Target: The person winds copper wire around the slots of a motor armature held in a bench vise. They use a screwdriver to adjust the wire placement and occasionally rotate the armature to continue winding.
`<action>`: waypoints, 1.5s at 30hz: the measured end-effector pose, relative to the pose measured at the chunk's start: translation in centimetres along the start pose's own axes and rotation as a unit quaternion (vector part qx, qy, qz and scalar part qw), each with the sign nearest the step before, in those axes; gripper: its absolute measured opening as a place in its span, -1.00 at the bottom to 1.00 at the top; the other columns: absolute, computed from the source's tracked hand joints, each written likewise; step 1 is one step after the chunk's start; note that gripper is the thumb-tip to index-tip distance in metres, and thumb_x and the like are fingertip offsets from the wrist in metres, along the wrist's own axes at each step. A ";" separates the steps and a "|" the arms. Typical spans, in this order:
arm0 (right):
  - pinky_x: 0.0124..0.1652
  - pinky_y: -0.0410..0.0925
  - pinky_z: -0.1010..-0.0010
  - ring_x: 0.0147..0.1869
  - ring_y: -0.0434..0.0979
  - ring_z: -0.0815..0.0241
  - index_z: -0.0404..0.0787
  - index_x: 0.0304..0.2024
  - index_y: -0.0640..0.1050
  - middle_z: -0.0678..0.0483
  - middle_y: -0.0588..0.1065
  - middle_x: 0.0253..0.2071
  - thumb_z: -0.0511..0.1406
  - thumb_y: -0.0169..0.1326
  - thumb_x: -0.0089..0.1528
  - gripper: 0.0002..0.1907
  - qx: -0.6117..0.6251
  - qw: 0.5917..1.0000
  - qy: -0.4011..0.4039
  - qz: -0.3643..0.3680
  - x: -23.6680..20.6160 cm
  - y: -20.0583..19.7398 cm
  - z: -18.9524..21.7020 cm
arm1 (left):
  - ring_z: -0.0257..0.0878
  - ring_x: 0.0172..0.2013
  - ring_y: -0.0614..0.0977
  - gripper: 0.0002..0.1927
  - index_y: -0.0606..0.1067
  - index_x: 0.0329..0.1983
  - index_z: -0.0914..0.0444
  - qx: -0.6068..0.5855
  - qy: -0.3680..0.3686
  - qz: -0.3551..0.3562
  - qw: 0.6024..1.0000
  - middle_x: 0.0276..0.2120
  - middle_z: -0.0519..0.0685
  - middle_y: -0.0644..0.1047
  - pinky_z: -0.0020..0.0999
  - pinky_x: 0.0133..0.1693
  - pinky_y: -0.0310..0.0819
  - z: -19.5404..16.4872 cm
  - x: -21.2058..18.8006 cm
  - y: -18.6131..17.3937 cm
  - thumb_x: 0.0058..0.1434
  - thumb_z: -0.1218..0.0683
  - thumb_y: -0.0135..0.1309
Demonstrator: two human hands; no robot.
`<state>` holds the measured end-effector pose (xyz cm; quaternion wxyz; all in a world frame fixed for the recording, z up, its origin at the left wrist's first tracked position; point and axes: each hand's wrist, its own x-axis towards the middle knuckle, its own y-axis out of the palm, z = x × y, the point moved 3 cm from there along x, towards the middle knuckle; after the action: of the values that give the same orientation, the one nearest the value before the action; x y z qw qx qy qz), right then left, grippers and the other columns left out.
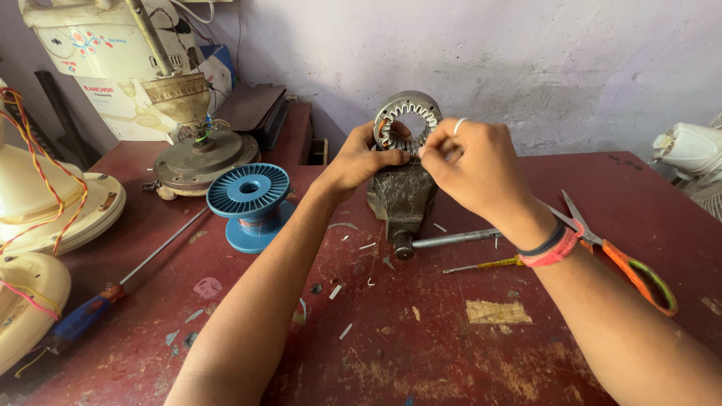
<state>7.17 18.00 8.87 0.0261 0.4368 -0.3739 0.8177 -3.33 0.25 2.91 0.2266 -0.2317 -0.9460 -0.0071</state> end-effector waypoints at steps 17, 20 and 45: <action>-0.56 0.26 0.41 -0.63 0.48 0.31 -0.32 -0.40 0.67 0.02 0.54 -0.63 -0.27 0.29 0.17 -0.80 -0.016 0.996 0.083 -0.019 -0.6 2.9 -1.4 | -0.25 -0.10 0.62 -0.55 0.49 0.07 0.32 -0.003 0.005 0.006 1.000 -0.15 0.01 0.59 -0.32 0.03 0.51 -0.5 -0.3 -0.4 0.09 0.17 0.24; -0.57 0.23 0.38 -0.66 0.43 0.28 -0.31 -0.40 0.67 0.01 0.52 -0.67 -0.26 0.31 0.15 -0.79 -0.027 0.994 0.104 -0.019 -0.7 3.0 -1.6 | -0.25 -0.09 0.62 -0.55 0.50 0.07 0.32 -0.006 -0.005 -0.004 1.000 -0.15 0.01 0.60 -0.33 0.04 0.50 -0.6 -0.2 -0.4 0.09 0.15 0.25; -0.38 0.43 0.20 -0.44 0.59 0.01 -0.11 -0.32 0.73 0.03 0.60 -0.45 -0.31 0.26 0.14 -0.92 -0.121 0.965 -0.176 0.150 -1.3 2.9 2.7 | -0.26 -0.21 0.60 -0.80 0.51 -0.15 0.32 -0.042 0.009 -0.057 0.997 -0.28 -0.03 0.58 -0.33 -0.10 0.52 -0.2 0.0 0.5 0.15 0.20 0.16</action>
<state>8.78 14.59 7.10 -0.1104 0.5063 -0.5303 0.6710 -3.04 0.66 3.09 0.2246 -0.1865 -0.9544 -0.0618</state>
